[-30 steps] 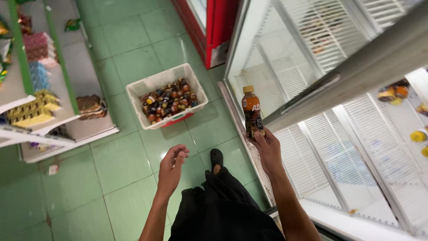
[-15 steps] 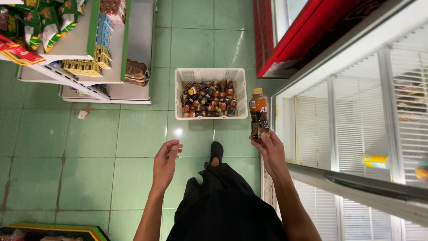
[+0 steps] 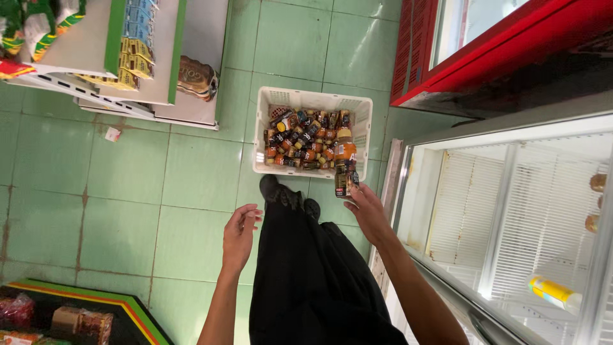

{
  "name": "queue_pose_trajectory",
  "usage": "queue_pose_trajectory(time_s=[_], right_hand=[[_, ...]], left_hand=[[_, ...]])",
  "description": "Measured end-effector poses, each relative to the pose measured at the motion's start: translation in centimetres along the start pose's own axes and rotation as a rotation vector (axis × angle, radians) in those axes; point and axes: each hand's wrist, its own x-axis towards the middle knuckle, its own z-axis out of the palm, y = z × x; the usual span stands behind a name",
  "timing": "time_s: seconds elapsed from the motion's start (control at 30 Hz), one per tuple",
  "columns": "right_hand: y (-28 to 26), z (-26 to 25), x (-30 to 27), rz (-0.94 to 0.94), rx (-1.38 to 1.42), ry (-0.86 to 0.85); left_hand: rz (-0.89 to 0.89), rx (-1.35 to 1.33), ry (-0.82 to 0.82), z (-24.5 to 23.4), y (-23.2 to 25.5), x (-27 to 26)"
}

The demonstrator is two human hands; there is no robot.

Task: The person repeatedly opens a commercial glass-door refrigerator, takes out bottles of iced coffee and other beverages, and places them into a white plastic basket on the floor. The person continues this process for the duration of the clip.

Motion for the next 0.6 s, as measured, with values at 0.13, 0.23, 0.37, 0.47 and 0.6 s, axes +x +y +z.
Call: queue_pose_trajectory(time_s=[0.13, 0.23, 0.37, 0.47, 0.6], right_hand=[[2.6, -0.6, 6.9, 0.142, 0.008, 0.042], [5.5, -0.9, 12.3, 0.087, 0.217, -0.083], [9.8, -0.8, 19.5, 0.207, 0.243, 0.042], [13.0, -0.4, 24.2, 0.264, 0.249, 0.088], [17.8, 0.3, 30.3, 0.365, 0.183, 0.101]], left_hand=[[-0.108, 0.048, -0.032, 0.9, -2.7, 5.2], [-0.14, 0.031, -0.057, 1.9, -5.3, 10.3], [-0.217, 0.063, -0.078, 3.4, -9.3, 17.0], [-0.204, 0.131, -0.105, 4.1, -12.0, 21.6], [-0.27, 0.29, -0.171, 4.0, -15.2, 27.5]])
